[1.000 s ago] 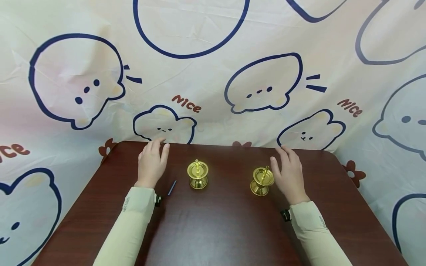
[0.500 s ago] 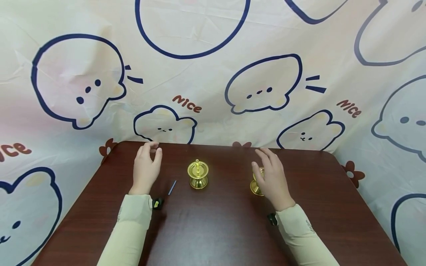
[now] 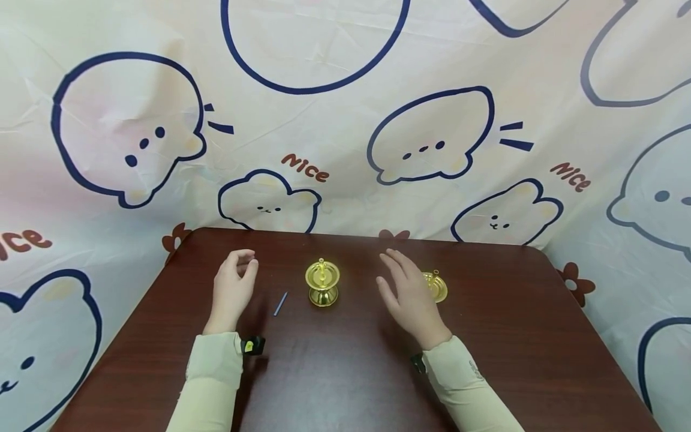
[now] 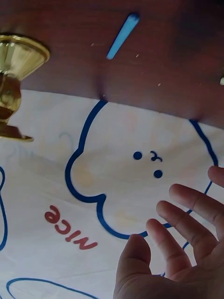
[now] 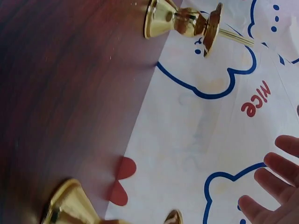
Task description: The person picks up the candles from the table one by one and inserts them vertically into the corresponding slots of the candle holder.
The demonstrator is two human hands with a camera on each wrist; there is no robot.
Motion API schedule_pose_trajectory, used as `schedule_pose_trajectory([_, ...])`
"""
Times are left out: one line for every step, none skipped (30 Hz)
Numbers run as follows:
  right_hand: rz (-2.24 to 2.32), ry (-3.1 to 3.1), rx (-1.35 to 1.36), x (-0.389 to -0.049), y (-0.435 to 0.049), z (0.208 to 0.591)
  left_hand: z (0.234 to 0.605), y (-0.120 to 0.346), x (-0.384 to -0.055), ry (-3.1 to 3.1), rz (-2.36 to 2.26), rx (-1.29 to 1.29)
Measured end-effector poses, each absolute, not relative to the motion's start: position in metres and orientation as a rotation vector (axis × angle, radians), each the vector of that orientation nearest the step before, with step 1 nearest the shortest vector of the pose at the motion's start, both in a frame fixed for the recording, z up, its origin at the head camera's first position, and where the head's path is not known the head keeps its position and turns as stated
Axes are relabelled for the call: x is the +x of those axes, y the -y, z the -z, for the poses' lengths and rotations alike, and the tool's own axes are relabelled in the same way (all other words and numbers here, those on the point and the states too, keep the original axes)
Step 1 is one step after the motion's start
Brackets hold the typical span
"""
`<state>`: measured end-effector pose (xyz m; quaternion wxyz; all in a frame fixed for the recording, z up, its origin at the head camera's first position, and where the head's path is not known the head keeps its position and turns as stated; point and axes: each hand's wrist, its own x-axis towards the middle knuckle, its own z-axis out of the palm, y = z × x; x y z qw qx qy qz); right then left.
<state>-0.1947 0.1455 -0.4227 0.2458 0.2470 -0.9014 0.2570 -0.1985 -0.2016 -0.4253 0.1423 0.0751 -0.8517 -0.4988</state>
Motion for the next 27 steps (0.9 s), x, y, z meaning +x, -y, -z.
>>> schedule_pose_trajectory([-0.697,2.471,0.681,-0.195,-0.144,0.423,0.427,0.202,-0.198,2.469,1.441,0.223])
schedule_pose_trajectory([-0.692,2.483,0.688,-0.196,-0.142,0.424,0.428,0.203,-0.197,2.482,1.444,0.231])
schedule_pose_trajectory([-0.686,2.496,0.693,-0.196,-0.141,0.425,0.429,0.204,-0.196,2.493,1.45,0.238])
schedule_pose_trajectory([-0.681,2.509,0.7,-0.197,-0.14,0.426,0.43,0.205,-0.196,2.505,1.455,0.246])
schedule_pose_trajectory([-0.677,2.522,0.705,-0.198,-0.138,0.426,0.431,0.207,-0.195,2.521,1.455,0.258])
schedule_pose_trajectory([-0.675,2.535,0.712,-0.199,-0.137,0.427,0.432,0.208,-0.194,2.536,1.449,0.267])
schedule_pose_trajectory([-0.67,2.548,0.719,-0.2,-0.136,0.427,0.433,0.209,-0.193,2.551,1.443,0.277])
schedule_pose_trajectory([-0.67,2.559,0.728,-0.201,-0.135,0.428,0.434,0.21,-0.192,2.566,1.436,0.289])
schedule_pose_trajectory([-0.672,2.57,0.736,-0.201,-0.134,0.429,0.435,0.212,-0.192,2.578,1.425,0.3])
schedule_pose_trajectory([-0.671,2.584,0.745,-0.202,-0.132,0.429,0.436,0.213,-0.191,2.592,1.405,0.311])
schedule_pose_trajectory([-0.666,2.598,0.753,-0.203,-0.131,0.43,0.437,0.214,-0.191,2.606,1.383,0.323])
schedule_pose_trajectory([-0.664,2.612,0.76,-0.204,-0.13,0.431,0.438,0.216,-0.19,2.62,1.367,0.332])
schedule_pose_trajectory([-0.662,2.624,0.768,-0.204,-0.128,0.431,0.439,0.217,-0.19,2.632,1.352,0.34])
schedule_pose_trajectory([-0.656,2.635,0.777,-0.204,-0.127,0.432,0.44,0.219,-0.19,2.645,1.329,0.348])
schedule_pose_trajectory([-0.648,2.647,0.784,-0.204,-0.126,0.432,0.441,0.22,-0.19,2.657,1.307,0.352])
schedule_pose_trajectory([-0.64,2.654,0.795,-0.204,-0.124,0.433,0.442,0.221,-0.19,2.673,1.285,0.356])
schedule_pose_trajectory([-0.632,2.658,0.806,-0.204,-0.123,0.434,0.443,0.222,-0.189,2.689,1.273,0.36])
schedule_pose_trajectory([-0.627,2.663,0.815,-0.204,-0.121,0.435,0.443,0.223,-0.189,2.706,1.263,0.364])
schedule_pose_trajectory([-0.621,2.667,0.827,-0.204,-0.12,0.436,0.444,0.224,-0.188,2.724,1.249,0.368])
schedule_pose_trajectory([-0.609,2.671,0.839,-0.204,-0.118,0.437,0.445,0.224,-0.188,2.745,1.237,0.373])
schedule_pose_trajectory([-0.603,2.676,0.849,-0.204,-0.117,0.438,0.445,0.224,-0.187,2.766,1.228,0.375])
schedule_pose_trajectory([-0.6,2.676,0.86,-0.204,-0.115,0.439,0.445,0.225,-0.187,2.787,1.219,0.376])
schedule_pose_trajectory([-0.597,2.681,0.871,-0.204,-0.114,0.439,0.446,0.225,-0.187,2.808,1.211,0.379])
schedule_pose_trajectory([-0.597,2.686,0.88,-0.204,-0.112,0.44,0.446,0.225,-0.187,2.827,1.198,0.378])
schedule_pose_trajectory([-0.592,2.69,0.889,-0.204,-0.111,0.44,0.447,0.226,-0.188,2.845,1.186,0.378])
schedule_pose_trajectory([-0.587,2.695,0.898,-0.204,-0.109,0.441,0.447,0.226,-0.188,2.861,1.171,0.376])
schedule_pose_trajectory([-0.583,2.702,0.906,-0.204,-0.108,0.442,0.448,0.226,-0.189,2.878,1.153,0.375])
